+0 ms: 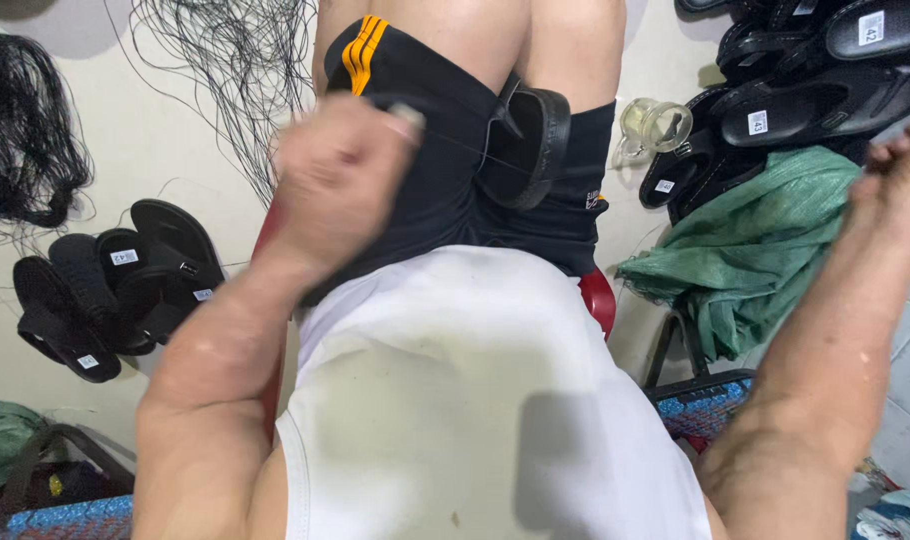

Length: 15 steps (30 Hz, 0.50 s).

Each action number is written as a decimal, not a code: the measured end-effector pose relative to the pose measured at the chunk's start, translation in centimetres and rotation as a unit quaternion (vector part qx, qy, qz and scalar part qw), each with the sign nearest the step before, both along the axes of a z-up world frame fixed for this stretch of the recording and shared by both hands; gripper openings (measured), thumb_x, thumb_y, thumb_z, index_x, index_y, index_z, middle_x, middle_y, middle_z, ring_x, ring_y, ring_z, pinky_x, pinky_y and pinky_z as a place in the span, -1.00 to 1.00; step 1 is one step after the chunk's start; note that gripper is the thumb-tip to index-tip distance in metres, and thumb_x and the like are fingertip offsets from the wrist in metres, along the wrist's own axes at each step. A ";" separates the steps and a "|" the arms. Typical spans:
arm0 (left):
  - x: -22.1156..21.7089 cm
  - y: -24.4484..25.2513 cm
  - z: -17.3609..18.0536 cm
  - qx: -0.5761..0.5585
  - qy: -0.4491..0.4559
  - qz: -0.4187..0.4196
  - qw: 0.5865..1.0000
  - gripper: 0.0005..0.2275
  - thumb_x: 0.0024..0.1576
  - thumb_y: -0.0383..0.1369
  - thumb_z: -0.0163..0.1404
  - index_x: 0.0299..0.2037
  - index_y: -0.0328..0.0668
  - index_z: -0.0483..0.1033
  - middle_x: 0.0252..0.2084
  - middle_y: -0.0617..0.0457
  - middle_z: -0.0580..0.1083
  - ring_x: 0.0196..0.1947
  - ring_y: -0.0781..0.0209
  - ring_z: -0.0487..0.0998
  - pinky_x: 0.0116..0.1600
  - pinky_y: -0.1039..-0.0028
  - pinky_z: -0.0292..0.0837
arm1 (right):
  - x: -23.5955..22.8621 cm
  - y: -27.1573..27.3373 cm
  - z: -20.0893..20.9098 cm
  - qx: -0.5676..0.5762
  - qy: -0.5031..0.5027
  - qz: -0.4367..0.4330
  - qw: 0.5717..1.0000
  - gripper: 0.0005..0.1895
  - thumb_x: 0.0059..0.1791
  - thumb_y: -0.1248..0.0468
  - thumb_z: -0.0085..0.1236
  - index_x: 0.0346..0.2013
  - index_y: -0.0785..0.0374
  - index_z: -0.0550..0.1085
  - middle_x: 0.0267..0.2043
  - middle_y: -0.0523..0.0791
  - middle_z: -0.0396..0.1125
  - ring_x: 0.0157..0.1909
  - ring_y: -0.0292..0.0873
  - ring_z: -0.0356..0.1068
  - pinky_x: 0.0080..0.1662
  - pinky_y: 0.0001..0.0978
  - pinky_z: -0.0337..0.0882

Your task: The person sews a black shoe using a needle and thread. They repeatedly push the needle through the shoe material and pull the thread to create stitches while holding the shoe steady with their other hand.

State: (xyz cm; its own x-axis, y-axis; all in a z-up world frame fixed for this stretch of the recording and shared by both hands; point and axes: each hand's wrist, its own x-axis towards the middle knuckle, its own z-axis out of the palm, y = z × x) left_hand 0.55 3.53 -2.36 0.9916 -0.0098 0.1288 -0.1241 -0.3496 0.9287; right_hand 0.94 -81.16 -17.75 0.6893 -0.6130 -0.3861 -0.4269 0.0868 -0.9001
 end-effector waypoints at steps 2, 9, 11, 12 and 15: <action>0.5 3.7 -2.7 0.084 0.000 0.049 0.995 -0.58 0.33 -0.53 0.13 -0.57 -0.20 0.22 -0.56 0.02 0.21 -0.51 0.10 0.18 -0.32 0.19 0.07 | -0.5 -3.7 -1.0 0.010 -0.019 -0.041 0.999 -0.78 0.11 0.15 0.26 0.05 0.06 0.59 -0.25 -0.28 0.35 -0.42 -0.47 0.18 -0.43 -0.64 0.05; 0.8 3.2 -2.4 0.262 0.037 0.019 0.964 -0.57 0.32 -0.24 0.08 0.33 -0.23 0.31 0.16 -0.17 -0.01 0.18 -0.15 0.09 0.26 0.02 0.16 | -1.1 34.1 11.2 -0.413 -0.061 0.286 0.862 -0.90 0.12 0.53 0.20 -0.13 0.38 0.63 -0.22 -0.06 0.46 -0.15 -0.16 0.43 -0.05 -0.27 0.46; 0.2 0.4 -1.5 0.298 0.032 -0.028 0.954 -0.30 0.37 0.13 0.08 0.54 -0.04 0.06 0.50 -0.22 -0.15 0.58 -0.30 -0.13 0.68 -0.19 -0.11 | -2.2 42.9 14.6 -0.370 -0.057 0.349 0.859 -0.83 0.21 0.53 0.14 -0.24 0.35 0.60 -0.29 -0.08 0.42 -0.16 -0.17 0.40 -0.02 -0.29 0.40; 0.0 -0.9 -1.1 0.274 -0.034 -0.113 0.955 -0.42 0.28 0.03 0.21 0.32 -0.15 0.33 0.46 -0.26 0.01 0.50 -0.41 -0.09 0.56 -0.27 -0.17 | -2.7 46.1 15.6 -0.274 -0.030 0.407 0.871 -0.92 0.18 0.45 0.14 -0.15 0.34 0.59 -0.29 -0.08 0.44 -0.31 -0.25 0.33 -0.17 -0.39 0.35; -1.0 -3.3 0.0 0.068 -0.085 -0.221 0.969 -0.75 0.24 -0.24 0.23 -0.04 -0.27 0.63 0.38 -0.20 0.22 0.45 -0.41 0.02 0.49 -0.27 -0.09 | -4.0 53.2 16.2 0.028 0.031 0.409 0.912 -0.73 0.10 0.30 0.12 0.05 0.39 0.49 -0.35 0.00 0.42 -0.56 -0.34 0.12 -0.44 -0.57 0.16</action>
State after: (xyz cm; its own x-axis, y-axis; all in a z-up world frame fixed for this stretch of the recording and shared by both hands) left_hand -0.42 0.20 -2.35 0.8515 -0.4566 0.2578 -0.4366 -0.3450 0.8309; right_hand -3.06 -27.96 -1.56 0.8827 0.1185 -0.4547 -0.4193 -0.2382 -0.8761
